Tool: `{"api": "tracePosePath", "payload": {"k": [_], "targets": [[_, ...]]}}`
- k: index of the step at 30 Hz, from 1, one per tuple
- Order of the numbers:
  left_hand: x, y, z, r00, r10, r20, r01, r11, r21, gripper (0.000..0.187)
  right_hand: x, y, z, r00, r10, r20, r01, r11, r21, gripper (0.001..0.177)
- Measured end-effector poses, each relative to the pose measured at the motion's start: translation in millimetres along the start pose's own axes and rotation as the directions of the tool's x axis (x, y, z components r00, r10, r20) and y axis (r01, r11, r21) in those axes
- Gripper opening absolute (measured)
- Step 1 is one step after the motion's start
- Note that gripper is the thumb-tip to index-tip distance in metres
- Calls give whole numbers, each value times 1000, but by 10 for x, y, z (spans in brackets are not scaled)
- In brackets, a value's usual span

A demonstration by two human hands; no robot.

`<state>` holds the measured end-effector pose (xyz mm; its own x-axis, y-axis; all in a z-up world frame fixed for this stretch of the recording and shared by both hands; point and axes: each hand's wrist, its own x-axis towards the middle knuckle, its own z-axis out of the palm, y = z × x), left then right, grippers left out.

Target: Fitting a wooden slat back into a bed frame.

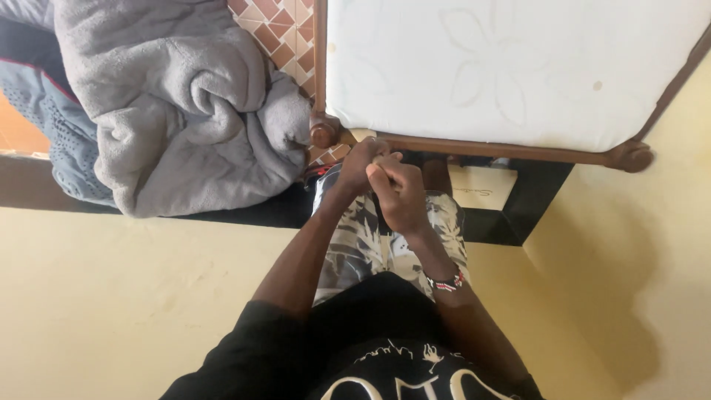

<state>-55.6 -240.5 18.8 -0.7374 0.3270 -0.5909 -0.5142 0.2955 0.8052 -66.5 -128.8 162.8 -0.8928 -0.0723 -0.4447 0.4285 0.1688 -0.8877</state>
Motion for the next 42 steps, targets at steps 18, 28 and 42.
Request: {"api": "tracePosePath", "payload": {"k": [18,28,42], "targets": [[-144,-141,313,980,120,-156,-109,991,76,33,-178,109,-242,986,-164,17,164,986,23,42],[-36,174,1077,896,146,-420,-106,988,116,30,-196,54,-901,989,-86,-121,97,991,92,43],[167,479,1727,871,201,-448,-64,951,302,28,-302,426,-1750,1000,6,27,-11,978,209,43]]}}
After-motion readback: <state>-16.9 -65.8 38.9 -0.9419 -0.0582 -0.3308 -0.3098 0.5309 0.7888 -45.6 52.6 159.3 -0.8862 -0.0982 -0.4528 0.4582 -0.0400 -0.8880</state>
